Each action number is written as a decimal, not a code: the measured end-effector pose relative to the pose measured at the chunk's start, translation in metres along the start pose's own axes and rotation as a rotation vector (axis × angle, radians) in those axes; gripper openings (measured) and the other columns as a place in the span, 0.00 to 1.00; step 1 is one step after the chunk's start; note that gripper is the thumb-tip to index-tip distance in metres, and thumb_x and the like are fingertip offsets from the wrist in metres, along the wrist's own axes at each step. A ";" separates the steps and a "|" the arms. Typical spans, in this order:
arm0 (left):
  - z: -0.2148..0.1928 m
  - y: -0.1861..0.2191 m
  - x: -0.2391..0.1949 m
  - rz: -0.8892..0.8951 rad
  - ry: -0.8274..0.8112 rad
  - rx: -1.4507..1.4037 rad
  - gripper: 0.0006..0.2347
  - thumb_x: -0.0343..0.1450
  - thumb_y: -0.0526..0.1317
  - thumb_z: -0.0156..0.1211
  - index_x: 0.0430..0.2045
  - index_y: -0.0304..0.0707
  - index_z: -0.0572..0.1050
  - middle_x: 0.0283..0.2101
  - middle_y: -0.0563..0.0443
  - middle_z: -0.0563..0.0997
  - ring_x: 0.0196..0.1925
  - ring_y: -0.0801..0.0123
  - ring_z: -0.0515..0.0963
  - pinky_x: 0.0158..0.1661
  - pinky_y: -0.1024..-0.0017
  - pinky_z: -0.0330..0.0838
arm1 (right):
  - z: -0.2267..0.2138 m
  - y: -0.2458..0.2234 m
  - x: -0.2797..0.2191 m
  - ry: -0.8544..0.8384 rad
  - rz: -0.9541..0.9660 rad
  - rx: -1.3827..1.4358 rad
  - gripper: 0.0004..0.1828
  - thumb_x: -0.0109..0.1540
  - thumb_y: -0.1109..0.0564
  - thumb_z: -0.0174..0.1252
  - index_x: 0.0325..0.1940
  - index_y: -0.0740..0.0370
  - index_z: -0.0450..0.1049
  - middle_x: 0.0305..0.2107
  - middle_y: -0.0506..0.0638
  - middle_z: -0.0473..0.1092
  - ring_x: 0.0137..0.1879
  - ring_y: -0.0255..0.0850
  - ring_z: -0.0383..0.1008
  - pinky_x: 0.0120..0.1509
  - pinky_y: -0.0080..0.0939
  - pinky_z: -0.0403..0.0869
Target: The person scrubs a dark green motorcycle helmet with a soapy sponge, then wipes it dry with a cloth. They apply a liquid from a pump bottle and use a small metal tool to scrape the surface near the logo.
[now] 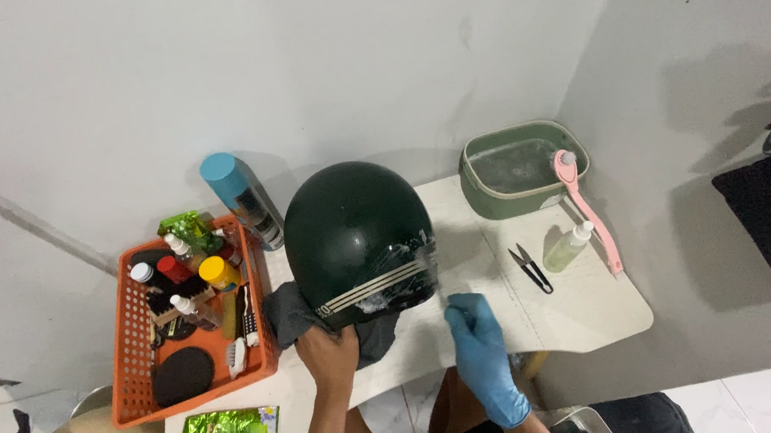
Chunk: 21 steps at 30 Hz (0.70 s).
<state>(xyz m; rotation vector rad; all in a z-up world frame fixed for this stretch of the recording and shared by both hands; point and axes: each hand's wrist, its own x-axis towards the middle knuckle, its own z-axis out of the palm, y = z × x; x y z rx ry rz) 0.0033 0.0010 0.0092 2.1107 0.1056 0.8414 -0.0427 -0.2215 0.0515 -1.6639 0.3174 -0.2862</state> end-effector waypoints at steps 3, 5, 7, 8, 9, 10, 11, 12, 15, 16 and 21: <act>0.006 -0.011 -0.006 -0.028 -0.003 0.057 0.13 0.66 0.37 0.62 0.39 0.29 0.70 0.32 0.38 0.76 0.38 0.47 0.78 0.40 0.55 0.73 | 0.001 -0.032 0.002 0.003 -0.041 -0.126 0.11 0.64 0.58 0.52 0.47 0.59 0.77 0.45 0.50 0.79 0.49 0.43 0.78 0.53 0.41 0.75; 0.006 -0.011 -0.008 -0.023 0.003 0.046 0.18 0.65 0.37 0.62 0.46 0.25 0.69 0.39 0.34 0.76 0.44 0.42 0.77 0.46 0.53 0.72 | 0.004 -0.055 0.004 0.057 0.098 -0.134 0.12 0.65 0.55 0.51 0.49 0.58 0.74 0.45 0.51 0.77 0.50 0.44 0.75 0.55 0.42 0.72; 0.004 -0.005 -0.001 -0.007 0.018 0.039 0.23 0.64 0.36 0.62 0.52 0.22 0.67 0.46 0.30 0.77 0.51 0.37 0.76 0.52 0.51 0.71 | 0.009 -0.051 0.005 0.108 0.231 -0.129 0.12 0.65 0.53 0.50 0.51 0.57 0.72 0.45 0.51 0.75 0.51 0.44 0.73 0.57 0.43 0.69; 0.001 0.001 0.000 -0.021 0.010 0.008 0.25 0.65 0.36 0.62 0.55 0.22 0.66 0.49 0.29 0.77 0.53 0.37 0.76 0.54 0.52 0.71 | 0.010 -0.034 0.000 -0.026 0.086 -0.194 0.12 0.64 0.54 0.51 0.49 0.54 0.74 0.42 0.48 0.77 0.45 0.40 0.75 0.50 0.41 0.72; -0.002 0.007 0.001 -0.034 0.001 -0.023 0.27 0.65 0.36 0.62 0.58 0.21 0.65 0.52 0.28 0.77 0.55 0.36 0.76 0.56 0.52 0.71 | 0.011 -0.016 -0.005 -0.159 -0.059 -0.257 0.12 0.62 0.55 0.52 0.47 0.52 0.77 0.40 0.45 0.79 0.39 0.37 0.76 0.43 0.39 0.75; -0.001 0.002 -0.001 -0.036 -0.005 -0.020 0.27 0.65 0.36 0.62 0.58 0.21 0.65 0.52 0.28 0.77 0.55 0.36 0.76 0.56 0.52 0.71 | 0.013 -0.027 -0.008 -0.158 -0.052 -0.256 0.12 0.62 0.55 0.52 0.47 0.52 0.77 0.40 0.45 0.79 0.39 0.37 0.76 0.43 0.39 0.75; 0.000 -0.003 -0.003 -0.031 -0.008 0.003 0.18 0.66 0.36 0.63 0.47 0.26 0.67 0.41 0.35 0.75 0.45 0.44 0.76 0.47 0.55 0.71 | 0.016 -0.038 -0.010 -0.129 0.035 -0.260 0.14 0.64 0.52 0.50 0.51 0.53 0.75 0.42 0.47 0.79 0.42 0.39 0.78 0.46 0.40 0.77; 0.004 -0.007 -0.003 -0.024 -0.004 0.022 0.11 0.67 0.37 0.63 0.35 0.31 0.70 0.31 0.41 0.74 0.36 0.53 0.76 0.38 0.57 0.71 | 0.017 -0.050 -0.010 -0.102 0.115 -0.265 0.16 0.66 0.49 0.47 0.54 0.54 0.74 0.44 0.50 0.79 0.46 0.41 0.79 0.49 0.41 0.80; 0.001 -0.001 -0.001 -0.053 -0.017 0.016 0.18 0.64 0.34 0.63 0.45 0.24 0.71 0.39 0.34 0.78 0.46 0.44 0.78 0.49 0.55 0.74 | 0.016 -0.046 0.001 0.120 0.122 -0.080 0.13 0.63 0.57 0.49 0.50 0.58 0.72 0.40 0.52 0.74 0.46 0.45 0.72 0.52 0.44 0.69; -0.001 0.002 0.000 -0.053 -0.019 0.017 0.18 0.64 0.34 0.63 0.45 0.24 0.71 0.39 0.34 0.78 0.46 0.44 0.78 0.49 0.55 0.74 | 0.017 -0.031 0.000 0.121 0.124 -0.080 0.13 0.63 0.57 0.49 0.50 0.58 0.72 0.40 0.52 0.74 0.46 0.45 0.72 0.52 0.44 0.69; 0.000 0.000 -0.002 -0.076 -0.029 0.015 0.07 0.65 0.33 0.61 0.24 0.37 0.66 0.20 0.48 0.70 0.23 0.62 0.73 0.27 0.62 0.68 | 0.019 -0.049 0.003 0.041 -0.018 -0.144 0.09 0.65 0.56 0.54 0.49 0.58 0.73 0.32 0.51 0.77 0.29 0.39 0.72 0.33 0.41 0.72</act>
